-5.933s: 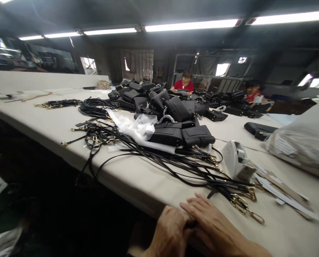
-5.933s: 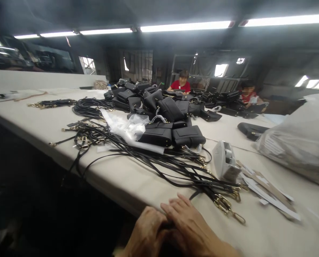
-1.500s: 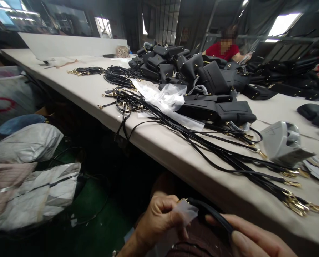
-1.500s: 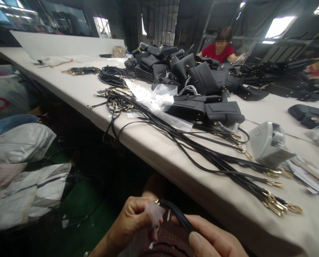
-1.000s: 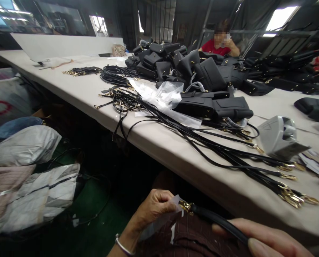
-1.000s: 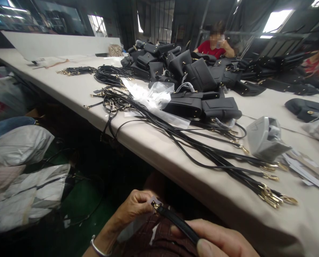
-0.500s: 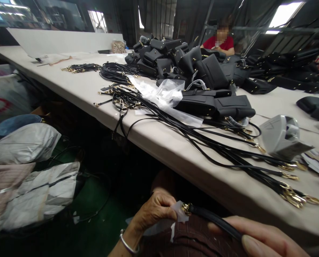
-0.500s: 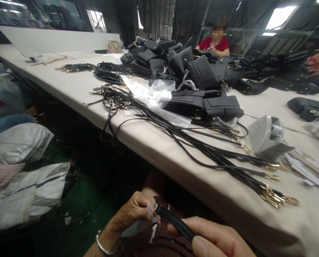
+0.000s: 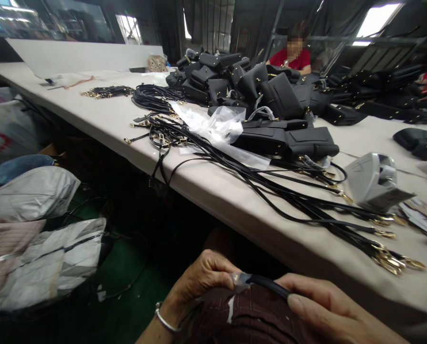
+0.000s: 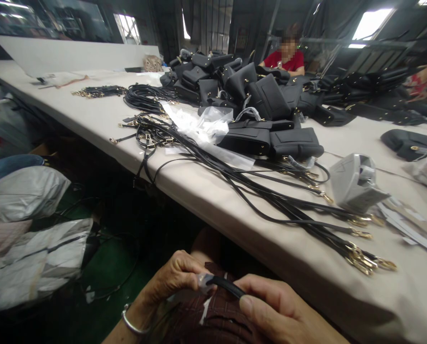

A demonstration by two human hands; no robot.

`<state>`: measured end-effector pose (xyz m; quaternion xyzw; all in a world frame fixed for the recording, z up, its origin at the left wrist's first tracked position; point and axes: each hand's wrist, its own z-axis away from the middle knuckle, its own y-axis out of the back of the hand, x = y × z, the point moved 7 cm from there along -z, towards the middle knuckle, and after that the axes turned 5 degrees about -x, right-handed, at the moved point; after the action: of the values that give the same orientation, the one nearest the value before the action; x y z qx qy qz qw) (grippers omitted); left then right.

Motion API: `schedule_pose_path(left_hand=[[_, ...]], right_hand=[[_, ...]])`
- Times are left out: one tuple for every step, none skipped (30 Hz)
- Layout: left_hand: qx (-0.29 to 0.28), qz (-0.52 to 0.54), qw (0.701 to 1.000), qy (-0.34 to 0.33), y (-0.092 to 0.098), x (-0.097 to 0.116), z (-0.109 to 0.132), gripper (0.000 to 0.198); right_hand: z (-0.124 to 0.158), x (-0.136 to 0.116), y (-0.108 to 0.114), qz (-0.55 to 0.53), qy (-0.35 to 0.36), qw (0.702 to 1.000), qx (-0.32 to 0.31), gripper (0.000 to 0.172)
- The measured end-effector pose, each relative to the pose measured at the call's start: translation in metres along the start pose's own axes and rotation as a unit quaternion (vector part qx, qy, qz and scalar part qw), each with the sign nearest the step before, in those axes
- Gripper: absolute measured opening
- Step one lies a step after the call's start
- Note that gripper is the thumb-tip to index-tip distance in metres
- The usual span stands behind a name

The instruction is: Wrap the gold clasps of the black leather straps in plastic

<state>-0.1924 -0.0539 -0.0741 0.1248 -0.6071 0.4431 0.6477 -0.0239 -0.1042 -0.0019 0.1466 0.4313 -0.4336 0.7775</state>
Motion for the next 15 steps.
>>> schedule_pose_path(left_hand=[[-0.008, -0.027, 1.0, 0.006, -0.001, 0.003, 0.0, 0.028], [-0.017, -0.052, 0.998, 0.01, -0.001, 0.006, 0.0, 0.026], [-0.026, -0.072, 0.997, 0.014, -0.002, 0.008, -0.001, 0.025], [-0.032, -0.085, 0.996, 0.016, -0.003, 0.009, -0.001, 0.023], [-0.038, -0.09, 0.995, 0.018, -0.004, 0.01, -0.001, 0.022], [-0.044, -0.087, 0.995, 0.019, -0.005, 0.009, -0.001, 0.022], [-0.046, -0.076, 0.996, 0.019, -0.005, 0.007, -0.001, 0.023], [-0.046, -0.057, 0.997, 0.019, -0.005, 0.005, -0.001, 0.027], [-0.044, -0.032, 0.998, 0.017, -0.003, 0.002, -0.001, 0.032], [-0.042, -0.005, 0.999, 0.016, -0.002, -0.002, 0.0, 0.039], [-0.038, 0.017, 0.999, 0.016, 0.0, -0.005, 0.0, 0.044], [-0.035, 0.03, 0.999, 0.018, 0.001, -0.008, 0.0, 0.048], [-0.032, 0.029, 0.999, 0.023, 0.002, -0.01, 0.0, 0.05], [-0.029, 0.017, 0.999, 0.03, 0.002, -0.012, 0.0, 0.049], [-0.025, -0.003, 0.999, 0.036, 0.003, -0.012, -0.001, 0.047]], right_hand=[[-0.003, -0.001, 0.004, 0.075, 0.007, 0.997, 0.009, 0.048], [-0.006, -0.004, 0.009, 0.151, 0.013, 0.988, 0.027, 0.044], [-0.009, -0.007, 0.012, 0.223, 0.02, 0.974, 0.046, 0.041], [-0.011, -0.011, 0.014, 0.281, 0.024, 0.957, 0.064, 0.04], [-0.012, -0.015, 0.016, 0.324, 0.025, 0.942, 0.077, 0.038], [-0.013, -0.019, 0.016, 0.352, 0.024, 0.932, 0.085, 0.037], [-0.013, -0.023, 0.017, 0.37, 0.021, 0.925, 0.09, 0.036], [-0.012, -0.026, 0.018, 0.381, 0.018, 0.919, 0.095, 0.034], [-0.011, -0.028, 0.02, 0.39, 0.013, 0.915, 0.1, 0.033], [-0.01, -0.029, 0.021, 0.398, 0.01, 0.911, 0.105, 0.032], [-0.008, -0.03, 0.023, 0.408, 0.007, 0.906, 0.11, 0.031], [-0.007, -0.028, 0.025, 0.42, 0.005, 0.9, 0.113, 0.03], [-0.006, -0.026, 0.027, 0.433, 0.003, 0.894, 0.115, 0.029], [-0.005, -0.023, 0.028, 0.448, 0.001, 0.887, 0.116, 0.029], [-0.005, -0.019, 0.029, 0.465, -0.004, 0.878, 0.117, 0.029]])
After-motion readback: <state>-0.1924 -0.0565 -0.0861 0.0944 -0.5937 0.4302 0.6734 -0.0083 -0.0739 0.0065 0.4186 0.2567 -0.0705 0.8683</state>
